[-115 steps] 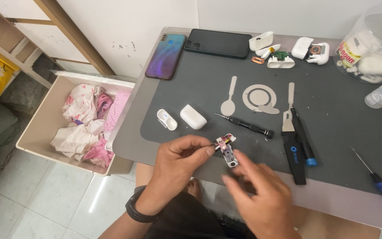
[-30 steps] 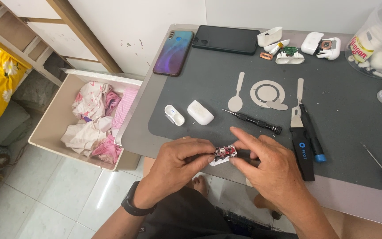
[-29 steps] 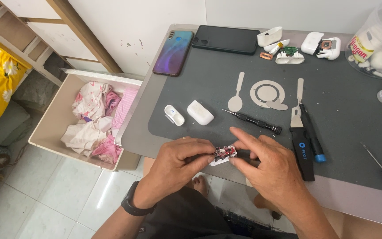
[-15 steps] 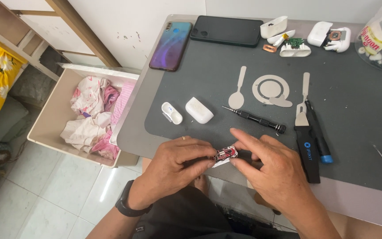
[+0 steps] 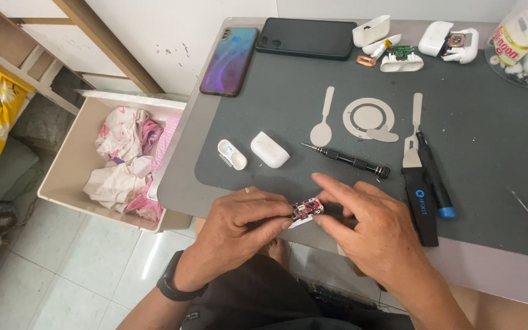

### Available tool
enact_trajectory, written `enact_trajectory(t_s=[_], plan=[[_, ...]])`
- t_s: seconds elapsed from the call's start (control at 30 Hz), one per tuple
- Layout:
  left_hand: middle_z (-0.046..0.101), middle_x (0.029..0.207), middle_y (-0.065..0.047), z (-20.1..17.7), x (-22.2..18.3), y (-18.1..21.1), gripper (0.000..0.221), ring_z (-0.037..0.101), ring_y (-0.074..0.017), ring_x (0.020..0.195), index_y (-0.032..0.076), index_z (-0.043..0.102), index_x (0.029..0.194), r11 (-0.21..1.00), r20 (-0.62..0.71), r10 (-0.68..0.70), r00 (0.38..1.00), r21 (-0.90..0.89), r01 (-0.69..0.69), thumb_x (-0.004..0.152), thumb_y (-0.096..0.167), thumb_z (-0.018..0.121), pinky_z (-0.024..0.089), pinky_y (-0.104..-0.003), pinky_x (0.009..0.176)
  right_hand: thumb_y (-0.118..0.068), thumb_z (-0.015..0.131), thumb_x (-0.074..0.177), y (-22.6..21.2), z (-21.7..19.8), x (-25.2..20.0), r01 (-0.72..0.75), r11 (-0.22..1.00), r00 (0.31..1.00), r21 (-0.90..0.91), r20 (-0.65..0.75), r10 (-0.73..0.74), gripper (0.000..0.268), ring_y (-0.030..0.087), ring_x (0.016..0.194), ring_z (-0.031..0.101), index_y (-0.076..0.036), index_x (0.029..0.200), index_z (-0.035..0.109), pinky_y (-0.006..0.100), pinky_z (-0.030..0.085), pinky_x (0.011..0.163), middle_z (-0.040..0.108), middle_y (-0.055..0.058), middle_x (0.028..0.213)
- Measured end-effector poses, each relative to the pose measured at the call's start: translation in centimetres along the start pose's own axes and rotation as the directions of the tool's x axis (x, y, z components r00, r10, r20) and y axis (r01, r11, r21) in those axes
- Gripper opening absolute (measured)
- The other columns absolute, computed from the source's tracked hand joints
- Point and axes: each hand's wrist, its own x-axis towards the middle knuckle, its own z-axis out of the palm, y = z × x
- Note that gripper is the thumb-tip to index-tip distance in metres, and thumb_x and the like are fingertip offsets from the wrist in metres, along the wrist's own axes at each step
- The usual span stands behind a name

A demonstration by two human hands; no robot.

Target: Adjusting and inspecting a small circuit board from a wireless earbud case using a screwdriver.

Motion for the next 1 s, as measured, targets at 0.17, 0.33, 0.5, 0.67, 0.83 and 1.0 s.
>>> enact_trajectory(t_s=[0.17,0.33,0.5,0.67,0.83,1.0], plan=[[0.076,0.095,-0.006,0.1,-0.1,-0.1,0.008,0.073,-0.0191,0.081,0.006,0.073,0.102,0.999,0.01,0.027,1.0,0.027,-0.027,0.096,0.01,0.069,0.054,-0.03,0.078,-0.02,0.082,0.076,-0.2,-0.2,0.0,-0.031,1.0,0.999,0.004,0.021,0.031,0.058,0.013,0.068,0.06,-0.026,0.131,0.069,0.031,0.054,0.071,0.078,-0.015,0.095],[0.075,0.099,-0.006,-0.1,-0.1,0.1,0.007,0.07,-0.0195,0.079,0.008,0.074,0.102,0.998,0.036,0.037,0.999,0.057,-0.039,0.096,0.009,0.07,0.055,-0.03,0.076,-0.017,0.08,0.078,-0.2,-0.2,-0.1,0.019,1.0,1.0,0.023,-0.011,-0.019,0.052,0.014,0.065,0.058,-0.023,0.128,0.071,0.031,0.053,0.068,0.077,-0.014,0.093],[0.074,0.1,-0.009,-0.5,0.2,0.1,0.009,0.07,-0.0222,0.083,0.008,0.073,0.105,0.996,0.082,0.064,0.995,0.054,-0.069,0.097,0.008,0.068,0.054,-0.033,0.08,-0.014,0.078,0.079,-0.2,-0.5,0.0,0.077,0.996,0.997,0.045,-0.023,-0.076,0.048,0.013,0.065,0.06,-0.02,0.126,0.072,0.032,0.053,0.067,0.078,-0.01,0.096],[0.071,0.117,-0.012,-0.1,0.5,0.1,0.031,0.076,-0.0247,0.097,0.01,0.07,0.116,0.991,0.084,0.053,0.995,0.114,-0.063,0.089,0.02,0.081,0.062,-0.033,0.086,-0.01,0.072,0.08,0.0,-0.5,-0.1,0.064,0.997,0.998,0.053,-0.021,-0.063,0.051,0.013,0.067,0.061,-0.023,0.13,0.071,0.031,0.054,0.069,0.077,-0.011,0.094],[0.069,0.116,-0.008,0.4,0.7,0.3,0.027,0.063,-0.0273,0.074,0.01,0.069,0.12,0.936,0.179,0.125,0.976,0.304,-0.176,0.094,0.012,0.077,0.054,-0.037,0.069,-0.008,0.074,0.08,0.0,-0.5,-0.1,0.088,0.994,0.996,0.06,-0.03,-0.087,0.051,0.013,0.066,0.061,-0.022,0.129,0.071,0.03,0.054,0.067,0.078,-0.01,0.096],[0.07,0.114,-0.005,0.1,0.3,-0.4,0.036,0.059,-0.0267,0.072,0.015,0.066,0.128,0.915,0.236,0.076,0.969,0.369,-0.161,0.093,0.014,0.077,0.053,-0.039,0.065,-0.006,0.074,0.079,-0.3,-0.9,-0.1,0.078,0.993,0.997,0.093,-0.022,-0.076,0.052,0.012,0.065,0.058,-0.022,0.129,0.071,0.029,0.054,0.066,0.078,-0.011,0.097]])
